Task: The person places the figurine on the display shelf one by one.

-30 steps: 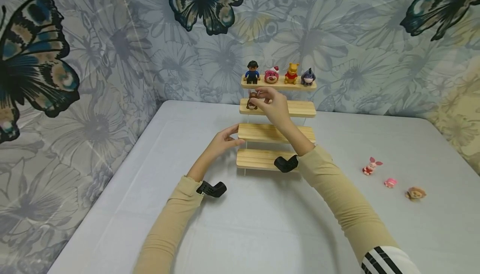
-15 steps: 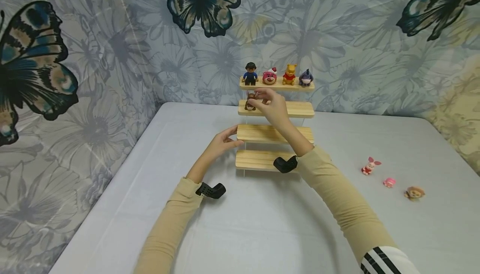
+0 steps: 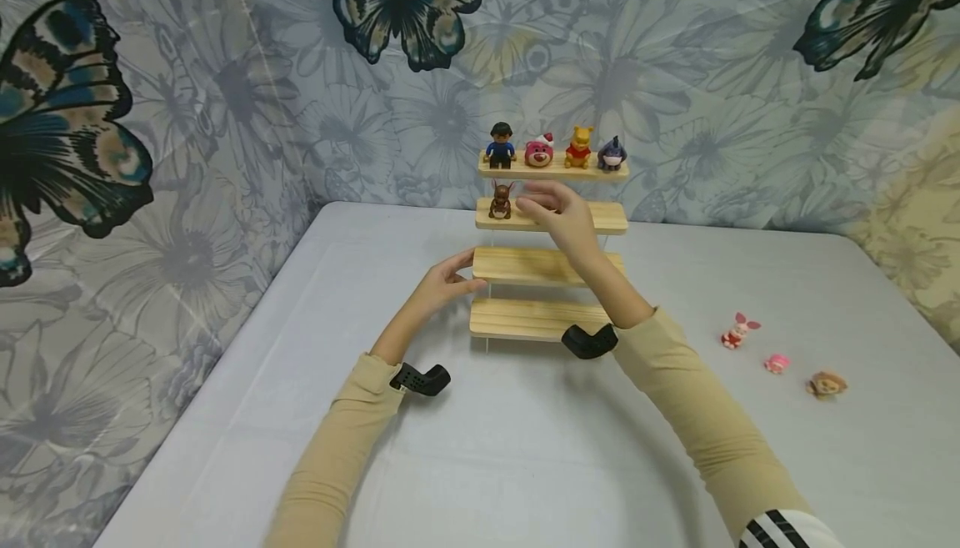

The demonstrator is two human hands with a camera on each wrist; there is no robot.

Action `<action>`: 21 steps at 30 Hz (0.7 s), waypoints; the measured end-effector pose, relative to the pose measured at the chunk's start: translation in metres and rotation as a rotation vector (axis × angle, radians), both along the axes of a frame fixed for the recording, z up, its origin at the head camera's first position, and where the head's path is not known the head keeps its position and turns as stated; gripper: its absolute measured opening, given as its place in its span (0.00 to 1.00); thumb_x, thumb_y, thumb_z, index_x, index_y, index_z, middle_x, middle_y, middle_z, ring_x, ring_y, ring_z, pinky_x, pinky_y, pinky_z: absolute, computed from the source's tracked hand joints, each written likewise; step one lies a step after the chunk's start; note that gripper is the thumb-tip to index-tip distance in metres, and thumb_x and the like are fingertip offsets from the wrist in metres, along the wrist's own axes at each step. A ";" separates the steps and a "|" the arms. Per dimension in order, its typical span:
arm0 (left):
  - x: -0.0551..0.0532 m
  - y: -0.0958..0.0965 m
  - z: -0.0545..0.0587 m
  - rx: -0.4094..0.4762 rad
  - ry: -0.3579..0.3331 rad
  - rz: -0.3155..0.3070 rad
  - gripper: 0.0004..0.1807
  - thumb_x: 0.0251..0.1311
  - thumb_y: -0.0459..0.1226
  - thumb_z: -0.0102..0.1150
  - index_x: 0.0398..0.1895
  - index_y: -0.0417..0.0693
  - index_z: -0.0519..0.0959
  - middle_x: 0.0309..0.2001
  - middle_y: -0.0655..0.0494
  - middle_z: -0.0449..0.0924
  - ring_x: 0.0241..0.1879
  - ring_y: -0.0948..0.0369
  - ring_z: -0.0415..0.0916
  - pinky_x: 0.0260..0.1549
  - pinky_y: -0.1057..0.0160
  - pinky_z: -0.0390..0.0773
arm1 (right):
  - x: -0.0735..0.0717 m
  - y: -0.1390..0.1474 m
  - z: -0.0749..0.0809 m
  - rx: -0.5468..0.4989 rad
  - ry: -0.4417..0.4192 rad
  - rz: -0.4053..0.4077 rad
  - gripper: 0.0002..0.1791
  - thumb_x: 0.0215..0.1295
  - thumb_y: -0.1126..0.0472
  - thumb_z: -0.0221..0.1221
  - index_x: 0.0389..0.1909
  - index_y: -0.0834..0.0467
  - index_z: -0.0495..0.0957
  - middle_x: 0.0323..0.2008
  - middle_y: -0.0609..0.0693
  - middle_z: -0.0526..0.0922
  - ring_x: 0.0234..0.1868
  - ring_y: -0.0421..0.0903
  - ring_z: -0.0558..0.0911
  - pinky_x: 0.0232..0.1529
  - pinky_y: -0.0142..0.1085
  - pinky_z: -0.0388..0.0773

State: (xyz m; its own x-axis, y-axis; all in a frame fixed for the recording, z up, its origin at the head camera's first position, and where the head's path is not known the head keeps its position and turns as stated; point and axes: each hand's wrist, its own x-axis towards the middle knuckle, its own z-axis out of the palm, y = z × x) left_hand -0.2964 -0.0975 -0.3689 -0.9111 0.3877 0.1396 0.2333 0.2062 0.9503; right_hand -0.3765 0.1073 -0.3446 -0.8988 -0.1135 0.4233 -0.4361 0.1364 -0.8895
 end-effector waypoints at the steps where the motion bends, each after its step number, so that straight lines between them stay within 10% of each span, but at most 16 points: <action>1: 0.000 0.000 0.000 -0.009 0.002 0.002 0.33 0.47 0.38 0.53 0.56 0.43 0.52 0.51 0.51 0.59 0.34 0.58 0.67 0.34 0.59 0.65 | 0.001 0.001 0.000 -0.017 -0.014 0.016 0.21 0.44 0.50 0.56 0.42 0.51 0.70 0.35 0.50 0.74 0.36 0.43 0.73 0.34 0.38 0.66; 21: -0.017 -0.002 -0.022 0.014 -0.006 0.004 0.37 0.42 0.45 0.55 0.57 0.48 0.53 0.50 0.57 0.60 0.33 0.58 0.67 0.33 0.55 0.64 | 0.024 0.019 -0.002 -0.162 0.020 0.121 0.19 0.46 0.61 0.56 0.42 0.60 0.69 0.36 0.56 0.73 0.37 0.50 0.72 0.38 0.36 0.65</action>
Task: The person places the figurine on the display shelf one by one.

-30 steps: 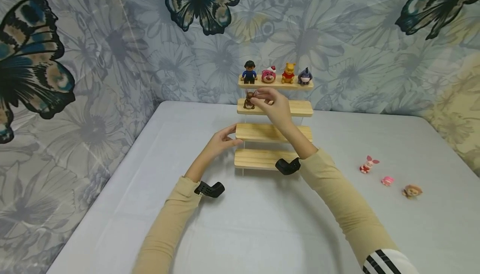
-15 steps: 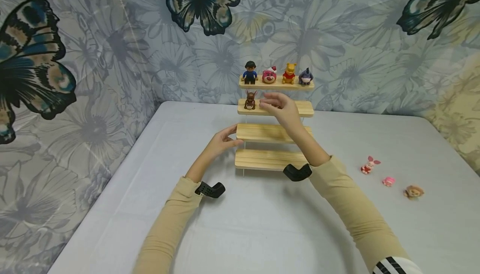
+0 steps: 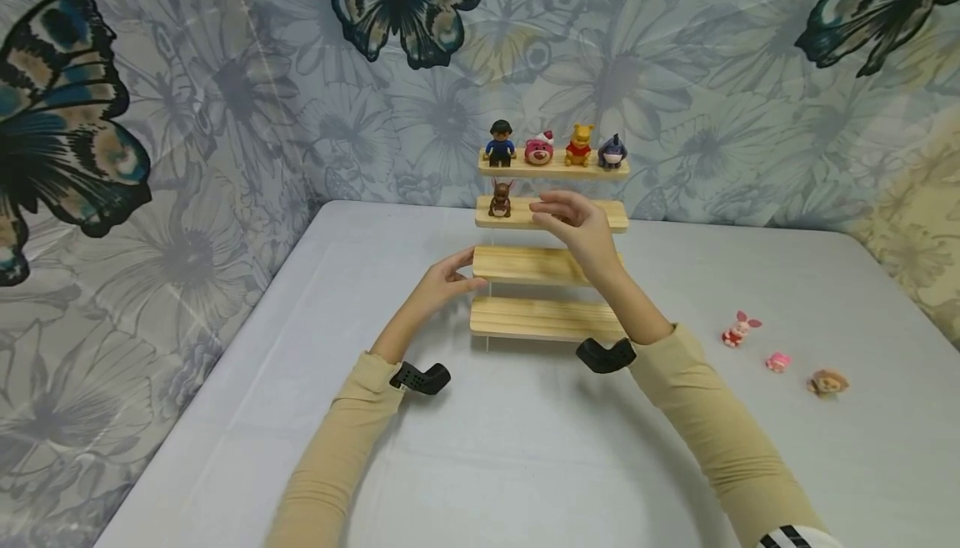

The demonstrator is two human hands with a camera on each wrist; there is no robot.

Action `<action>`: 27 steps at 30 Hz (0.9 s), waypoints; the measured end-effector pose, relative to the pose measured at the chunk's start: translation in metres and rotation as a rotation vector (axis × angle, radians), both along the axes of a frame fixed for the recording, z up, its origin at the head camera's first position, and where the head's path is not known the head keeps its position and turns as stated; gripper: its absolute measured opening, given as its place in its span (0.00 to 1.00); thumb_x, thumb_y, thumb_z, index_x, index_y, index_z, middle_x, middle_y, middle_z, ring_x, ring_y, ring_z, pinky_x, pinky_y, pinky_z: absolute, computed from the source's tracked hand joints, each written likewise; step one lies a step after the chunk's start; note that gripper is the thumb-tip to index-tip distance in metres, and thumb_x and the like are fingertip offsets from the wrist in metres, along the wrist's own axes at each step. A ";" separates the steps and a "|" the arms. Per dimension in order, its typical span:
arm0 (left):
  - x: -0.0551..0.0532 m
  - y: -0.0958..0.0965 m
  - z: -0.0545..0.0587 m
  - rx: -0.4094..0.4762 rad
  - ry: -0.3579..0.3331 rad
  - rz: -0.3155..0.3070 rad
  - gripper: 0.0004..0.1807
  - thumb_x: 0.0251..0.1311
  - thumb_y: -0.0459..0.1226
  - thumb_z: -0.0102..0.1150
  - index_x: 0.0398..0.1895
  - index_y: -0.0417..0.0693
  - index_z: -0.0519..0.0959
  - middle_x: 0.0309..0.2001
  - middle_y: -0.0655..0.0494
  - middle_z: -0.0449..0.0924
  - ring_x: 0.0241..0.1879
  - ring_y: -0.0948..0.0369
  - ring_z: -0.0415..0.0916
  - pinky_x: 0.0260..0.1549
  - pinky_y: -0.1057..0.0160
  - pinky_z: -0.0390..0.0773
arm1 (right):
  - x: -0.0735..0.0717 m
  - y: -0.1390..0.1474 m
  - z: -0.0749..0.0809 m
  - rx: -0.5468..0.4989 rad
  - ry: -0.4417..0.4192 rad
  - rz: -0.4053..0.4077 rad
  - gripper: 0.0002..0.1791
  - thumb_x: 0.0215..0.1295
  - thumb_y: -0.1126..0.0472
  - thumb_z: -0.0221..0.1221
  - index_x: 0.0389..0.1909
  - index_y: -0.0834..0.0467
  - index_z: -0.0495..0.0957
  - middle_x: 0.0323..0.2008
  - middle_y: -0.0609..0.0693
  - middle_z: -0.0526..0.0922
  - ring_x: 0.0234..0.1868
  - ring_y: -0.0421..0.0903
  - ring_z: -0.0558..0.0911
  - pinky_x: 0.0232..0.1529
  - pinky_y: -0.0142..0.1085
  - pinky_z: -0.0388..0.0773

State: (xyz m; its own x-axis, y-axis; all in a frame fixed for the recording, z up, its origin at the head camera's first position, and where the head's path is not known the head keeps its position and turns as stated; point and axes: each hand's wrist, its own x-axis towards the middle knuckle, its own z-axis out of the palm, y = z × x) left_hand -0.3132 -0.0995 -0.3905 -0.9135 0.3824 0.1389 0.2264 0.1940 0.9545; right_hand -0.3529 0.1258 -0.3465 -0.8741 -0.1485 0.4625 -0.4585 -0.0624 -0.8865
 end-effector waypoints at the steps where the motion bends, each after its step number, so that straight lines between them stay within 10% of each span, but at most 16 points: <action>1: 0.000 0.000 0.000 -0.015 0.002 0.005 0.37 0.42 0.46 0.55 0.57 0.48 0.53 0.50 0.57 0.59 0.34 0.59 0.67 0.33 0.57 0.65 | 0.001 0.000 0.000 0.010 0.000 -0.005 0.19 0.46 0.61 0.56 0.42 0.59 0.69 0.36 0.56 0.74 0.37 0.50 0.72 0.38 0.36 0.65; 14: -0.002 0.000 0.000 -0.007 0.014 -0.003 0.36 0.42 0.45 0.55 0.57 0.49 0.53 0.49 0.56 0.61 0.33 0.59 0.67 0.32 0.63 0.65 | -0.054 0.046 -0.071 -0.010 0.004 0.054 0.21 0.49 0.63 0.53 0.47 0.57 0.66 0.41 0.56 0.71 0.42 0.50 0.69 0.39 0.36 0.64; 27: 0.008 0.001 0.013 -0.026 -0.011 0.010 0.36 0.43 0.43 0.55 0.57 0.47 0.53 0.51 0.52 0.59 0.34 0.58 0.66 0.33 0.60 0.65 | -0.049 0.084 -0.079 -0.065 0.028 0.059 0.20 0.49 0.66 0.53 0.47 0.61 0.66 0.41 0.59 0.70 0.42 0.53 0.68 0.39 0.36 0.64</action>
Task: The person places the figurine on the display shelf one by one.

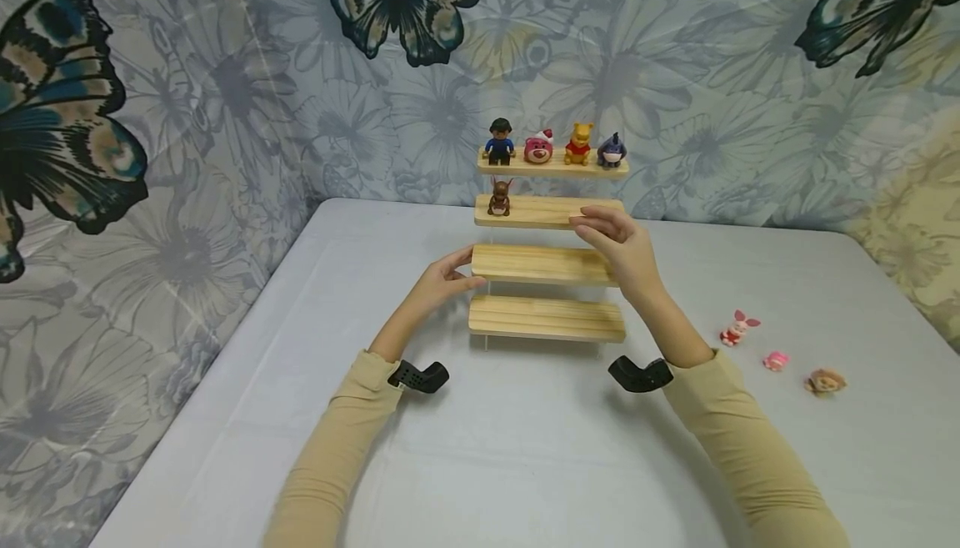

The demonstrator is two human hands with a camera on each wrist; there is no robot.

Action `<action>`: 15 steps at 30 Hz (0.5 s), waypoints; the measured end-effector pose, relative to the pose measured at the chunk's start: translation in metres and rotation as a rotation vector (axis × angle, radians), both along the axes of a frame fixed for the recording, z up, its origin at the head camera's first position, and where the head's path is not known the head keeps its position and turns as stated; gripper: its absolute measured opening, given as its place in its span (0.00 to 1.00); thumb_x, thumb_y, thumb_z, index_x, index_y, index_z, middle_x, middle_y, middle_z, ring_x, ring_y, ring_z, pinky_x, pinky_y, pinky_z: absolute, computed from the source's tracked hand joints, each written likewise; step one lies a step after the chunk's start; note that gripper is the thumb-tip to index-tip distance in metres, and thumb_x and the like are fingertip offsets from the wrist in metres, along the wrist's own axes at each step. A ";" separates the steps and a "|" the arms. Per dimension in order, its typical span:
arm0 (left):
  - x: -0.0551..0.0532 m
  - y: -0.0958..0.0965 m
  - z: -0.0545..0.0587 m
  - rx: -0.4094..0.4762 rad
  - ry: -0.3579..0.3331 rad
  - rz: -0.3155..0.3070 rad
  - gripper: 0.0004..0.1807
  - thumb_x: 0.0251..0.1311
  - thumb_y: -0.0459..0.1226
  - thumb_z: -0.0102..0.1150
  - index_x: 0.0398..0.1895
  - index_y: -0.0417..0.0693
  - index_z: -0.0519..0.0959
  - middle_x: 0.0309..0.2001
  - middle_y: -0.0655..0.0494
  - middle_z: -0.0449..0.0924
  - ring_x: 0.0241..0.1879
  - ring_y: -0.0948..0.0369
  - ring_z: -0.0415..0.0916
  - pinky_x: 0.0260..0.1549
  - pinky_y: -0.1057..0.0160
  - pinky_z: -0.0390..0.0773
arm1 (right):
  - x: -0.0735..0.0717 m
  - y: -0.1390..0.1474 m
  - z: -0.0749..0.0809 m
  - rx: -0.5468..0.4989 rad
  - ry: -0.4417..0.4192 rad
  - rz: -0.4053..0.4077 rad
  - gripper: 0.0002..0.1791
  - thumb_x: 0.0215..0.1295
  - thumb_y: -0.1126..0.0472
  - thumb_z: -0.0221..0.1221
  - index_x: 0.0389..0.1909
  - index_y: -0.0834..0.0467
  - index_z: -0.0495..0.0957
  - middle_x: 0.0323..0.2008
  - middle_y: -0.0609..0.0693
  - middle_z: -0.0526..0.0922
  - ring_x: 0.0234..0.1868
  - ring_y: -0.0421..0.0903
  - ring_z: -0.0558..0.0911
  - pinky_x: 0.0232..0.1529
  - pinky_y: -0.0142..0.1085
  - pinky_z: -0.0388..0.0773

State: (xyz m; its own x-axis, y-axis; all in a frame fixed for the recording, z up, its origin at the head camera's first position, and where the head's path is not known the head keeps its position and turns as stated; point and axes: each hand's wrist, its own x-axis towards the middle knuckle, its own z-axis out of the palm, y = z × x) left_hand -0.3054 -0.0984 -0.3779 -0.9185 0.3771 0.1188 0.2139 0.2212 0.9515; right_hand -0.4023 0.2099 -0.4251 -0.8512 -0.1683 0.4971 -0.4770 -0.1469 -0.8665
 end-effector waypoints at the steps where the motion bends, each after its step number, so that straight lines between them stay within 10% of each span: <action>1: 0.002 0.001 0.002 0.013 -0.003 0.003 0.35 0.44 0.41 0.55 0.56 0.46 0.53 0.50 0.51 0.59 0.33 0.58 0.67 0.33 0.59 0.65 | 0.007 -0.002 0.007 -0.004 -0.007 -0.004 0.20 0.50 0.67 0.53 0.46 0.62 0.66 0.40 0.60 0.70 0.41 0.53 0.68 0.39 0.37 0.64; 6: 0.007 0.002 0.008 0.021 0.018 0.007 0.33 0.46 0.36 0.54 0.56 0.41 0.53 0.49 0.50 0.61 0.32 0.57 0.67 0.32 0.63 0.65 | 0.037 -0.009 0.035 -0.022 -0.068 -0.013 0.19 0.49 0.69 0.52 0.45 0.64 0.66 0.40 0.61 0.70 0.41 0.54 0.68 0.41 0.39 0.62; 15: -0.005 -0.001 -0.008 0.025 0.001 -0.005 0.36 0.43 0.44 0.55 0.57 0.49 0.53 0.50 0.54 0.59 0.34 0.58 0.66 0.33 0.59 0.65 | -0.003 0.035 -0.011 0.020 -0.054 -0.048 0.20 0.50 0.66 0.52 0.47 0.62 0.65 0.40 0.60 0.70 0.43 0.55 0.66 0.39 0.36 0.63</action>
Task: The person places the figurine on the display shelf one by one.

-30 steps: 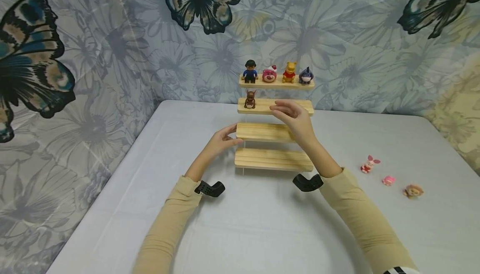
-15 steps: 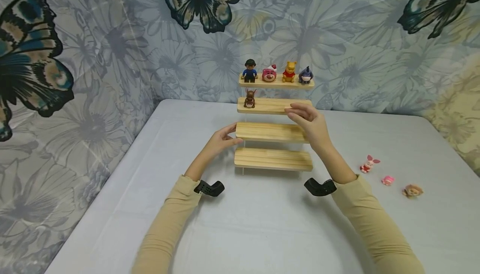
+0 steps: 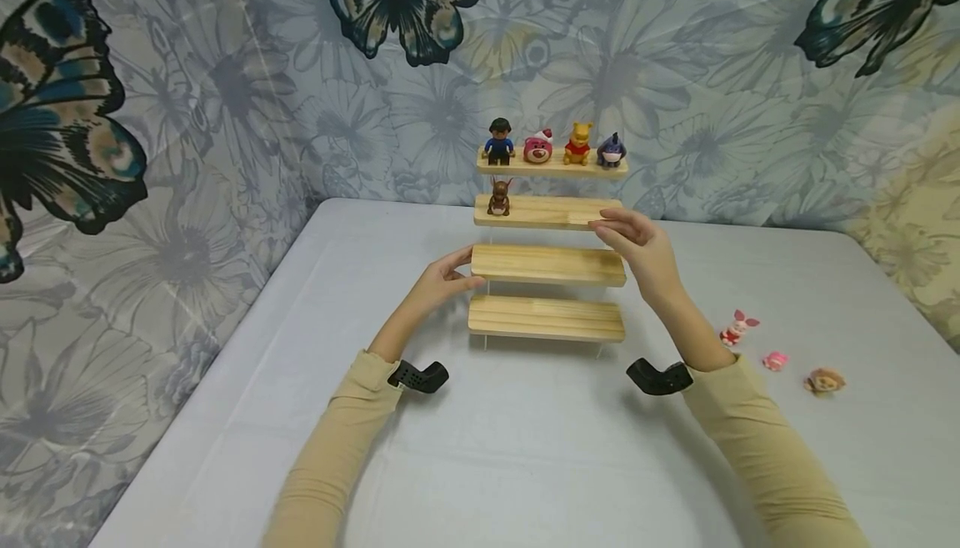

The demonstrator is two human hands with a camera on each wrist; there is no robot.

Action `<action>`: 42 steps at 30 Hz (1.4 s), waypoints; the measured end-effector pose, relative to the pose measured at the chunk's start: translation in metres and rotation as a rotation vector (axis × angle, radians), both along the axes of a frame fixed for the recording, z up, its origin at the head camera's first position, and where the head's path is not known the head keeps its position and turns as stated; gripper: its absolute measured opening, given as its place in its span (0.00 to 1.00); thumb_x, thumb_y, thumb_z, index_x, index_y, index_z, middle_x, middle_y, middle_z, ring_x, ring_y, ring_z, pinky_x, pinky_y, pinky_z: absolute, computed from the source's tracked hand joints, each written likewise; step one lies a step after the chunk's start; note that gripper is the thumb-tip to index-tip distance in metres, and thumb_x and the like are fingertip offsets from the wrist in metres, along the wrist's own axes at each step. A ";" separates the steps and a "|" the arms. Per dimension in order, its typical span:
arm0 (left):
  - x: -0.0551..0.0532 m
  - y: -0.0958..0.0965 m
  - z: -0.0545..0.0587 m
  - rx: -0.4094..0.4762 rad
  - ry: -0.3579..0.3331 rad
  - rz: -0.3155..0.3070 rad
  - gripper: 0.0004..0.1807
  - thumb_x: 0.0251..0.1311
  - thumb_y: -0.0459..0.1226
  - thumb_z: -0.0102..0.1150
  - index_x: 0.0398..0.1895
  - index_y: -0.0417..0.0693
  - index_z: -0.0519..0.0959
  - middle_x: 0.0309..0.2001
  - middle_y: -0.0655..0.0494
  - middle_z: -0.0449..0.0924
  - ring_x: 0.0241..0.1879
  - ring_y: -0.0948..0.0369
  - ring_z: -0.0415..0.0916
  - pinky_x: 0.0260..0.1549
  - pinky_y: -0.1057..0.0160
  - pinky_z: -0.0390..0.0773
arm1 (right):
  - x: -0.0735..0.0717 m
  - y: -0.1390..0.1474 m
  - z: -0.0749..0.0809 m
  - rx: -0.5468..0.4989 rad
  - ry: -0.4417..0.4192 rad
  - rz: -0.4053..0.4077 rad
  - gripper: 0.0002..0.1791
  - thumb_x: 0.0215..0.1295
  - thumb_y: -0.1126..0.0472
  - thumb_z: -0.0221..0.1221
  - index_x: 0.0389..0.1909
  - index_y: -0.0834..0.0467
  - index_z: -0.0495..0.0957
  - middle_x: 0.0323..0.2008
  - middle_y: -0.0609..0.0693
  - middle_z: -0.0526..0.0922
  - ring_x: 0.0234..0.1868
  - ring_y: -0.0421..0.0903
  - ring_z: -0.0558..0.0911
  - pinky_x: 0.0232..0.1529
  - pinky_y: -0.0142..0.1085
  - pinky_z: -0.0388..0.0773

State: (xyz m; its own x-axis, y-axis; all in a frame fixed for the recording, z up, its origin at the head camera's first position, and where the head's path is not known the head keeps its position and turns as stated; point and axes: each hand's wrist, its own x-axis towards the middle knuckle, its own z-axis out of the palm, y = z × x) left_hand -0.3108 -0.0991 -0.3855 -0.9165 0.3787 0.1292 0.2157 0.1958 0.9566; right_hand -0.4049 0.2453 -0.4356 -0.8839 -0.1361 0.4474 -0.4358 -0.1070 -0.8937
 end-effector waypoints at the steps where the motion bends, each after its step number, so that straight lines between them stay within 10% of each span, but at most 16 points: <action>1: -0.002 -0.001 -0.003 0.009 0.000 -0.005 0.36 0.42 0.44 0.55 0.56 0.50 0.54 0.50 0.54 0.60 0.34 0.58 0.67 0.33 0.58 0.65 | 0.001 0.003 0.000 0.019 0.002 -0.014 0.20 0.50 0.66 0.53 0.47 0.62 0.66 0.40 0.60 0.70 0.42 0.55 0.66 0.38 0.36 0.64; 12: 0.009 0.000 0.011 -0.011 0.022 -0.001 0.34 0.45 0.40 0.54 0.56 0.44 0.52 0.51 0.52 0.59 0.33 0.57 0.66 0.32 0.60 0.65 | 0.003 0.053 0.003 0.073 -0.069 -0.105 0.20 0.49 0.66 0.54 0.46 0.59 0.67 0.40 0.56 0.72 0.45 0.49 0.66 0.38 0.39 0.61; 21: -0.005 -0.005 -0.006 0.014 0.010 -0.012 0.36 0.42 0.45 0.55 0.57 0.50 0.53 0.49 0.57 0.61 0.32 0.59 0.67 0.32 0.59 0.65 | 0.114 0.004 0.110 0.128 -0.104 -0.234 0.18 0.49 0.63 0.53 0.43 0.64 0.68 0.36 0.52 0.75 0.38 0.45 0.68 0.28 0.28 0.60; 28: -0.003 -0.004 0.000 0.004 0.028 -0.037 0.35 0.44 0.43 0.54 0.57 0.48 0.52 0.51 0.55 0.59 0.36 0.59 0.67 0.34 0.63 0.65 | 0.097 0.051 0.084 -0.019 -0.140 -0.211 0.18 0.47 0.69 0.54 0.43 0.64 0.69 0.37 0.54 0.74 0.41 0.45 0.68 0.27 0.27 0.61; 42: 0.009 -0.002 0.018 0.014 0.013 -0.041 0.33 0.47 0.36 0.52 0.57 0.43 0.51 0.52 0.51 0.58 0.35 0.56 0.66 0.34 0.63 0.65 | 0.140 0.056 0.099 0.331 -0.258 -0.459 0.19 0.49 0.58 0.54 0.44 0.59 0.68 0.37 0.45 0.73 0.38 0.39 0.67 0.28 0.25 0.60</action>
State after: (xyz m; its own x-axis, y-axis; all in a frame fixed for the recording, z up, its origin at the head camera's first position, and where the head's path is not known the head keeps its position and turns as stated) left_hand -0.3020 -0.1012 -0.3678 -0.8982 0.4144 0.1466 0.2359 0.1731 0.9562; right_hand -0.2647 0.3010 -0.3367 -0.9592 0.1884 0.2108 -0.1375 0.3408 -0.9300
